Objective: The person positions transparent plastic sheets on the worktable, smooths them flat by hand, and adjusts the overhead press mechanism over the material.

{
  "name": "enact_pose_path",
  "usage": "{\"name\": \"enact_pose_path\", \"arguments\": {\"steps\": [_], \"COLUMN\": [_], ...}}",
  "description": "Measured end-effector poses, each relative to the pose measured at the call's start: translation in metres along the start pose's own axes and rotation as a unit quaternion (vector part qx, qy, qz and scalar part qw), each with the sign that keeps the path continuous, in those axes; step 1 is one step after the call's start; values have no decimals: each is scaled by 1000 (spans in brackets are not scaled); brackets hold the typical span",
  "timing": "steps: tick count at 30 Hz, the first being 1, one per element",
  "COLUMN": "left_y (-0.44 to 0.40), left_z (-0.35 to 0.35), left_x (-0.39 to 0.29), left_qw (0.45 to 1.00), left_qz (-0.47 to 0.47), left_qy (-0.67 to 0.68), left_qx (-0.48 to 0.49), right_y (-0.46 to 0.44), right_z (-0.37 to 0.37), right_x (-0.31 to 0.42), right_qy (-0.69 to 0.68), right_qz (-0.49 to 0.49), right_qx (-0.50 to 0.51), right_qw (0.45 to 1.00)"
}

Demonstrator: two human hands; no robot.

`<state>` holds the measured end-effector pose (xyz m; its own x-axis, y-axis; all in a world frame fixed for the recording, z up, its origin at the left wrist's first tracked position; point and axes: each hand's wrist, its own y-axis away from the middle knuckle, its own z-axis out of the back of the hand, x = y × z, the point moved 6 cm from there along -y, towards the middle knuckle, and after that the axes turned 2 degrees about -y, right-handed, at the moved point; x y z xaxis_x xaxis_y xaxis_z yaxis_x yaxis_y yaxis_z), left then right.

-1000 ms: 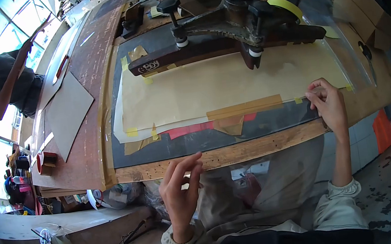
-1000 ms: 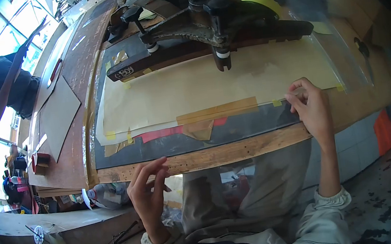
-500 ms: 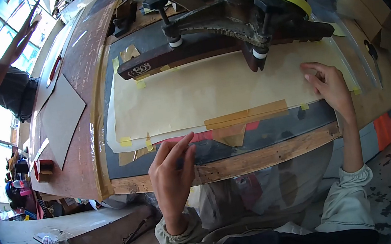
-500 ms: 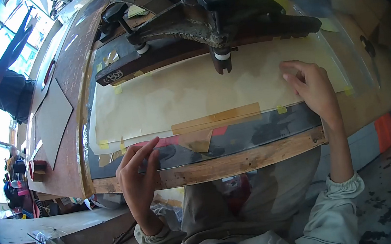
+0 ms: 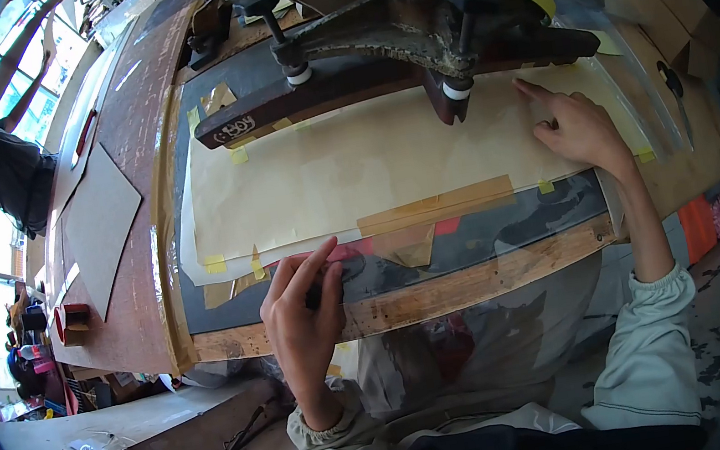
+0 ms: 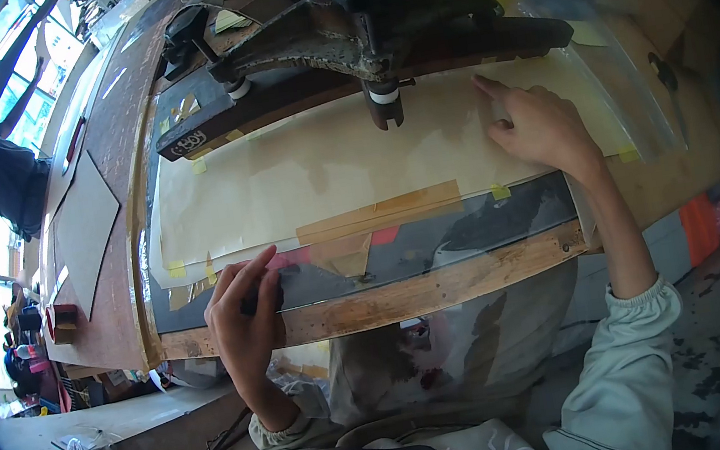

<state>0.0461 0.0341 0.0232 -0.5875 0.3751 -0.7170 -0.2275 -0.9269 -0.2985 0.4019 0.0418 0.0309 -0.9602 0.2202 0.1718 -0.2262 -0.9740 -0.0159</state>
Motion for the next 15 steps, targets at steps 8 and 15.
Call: {"name": "enact_pose_path", "arguments": {"steps": [8, 15], "left_y": [-9, -17], "left_z": [-5, -6], "left_x": [1, 0], "left_qw": [999, 995], "left_qz": [7, 10], "left_qy": [-31, -95], "left_qx": [19, 34], "right_y": [-7, -5], "right_z": [-6, -3], "right_x": [-15, -13], "right_qy": [-36, -41], "right_qz": [-48, -73], "right_qx": [-16, -40], "right_qw": [998, 996]}}
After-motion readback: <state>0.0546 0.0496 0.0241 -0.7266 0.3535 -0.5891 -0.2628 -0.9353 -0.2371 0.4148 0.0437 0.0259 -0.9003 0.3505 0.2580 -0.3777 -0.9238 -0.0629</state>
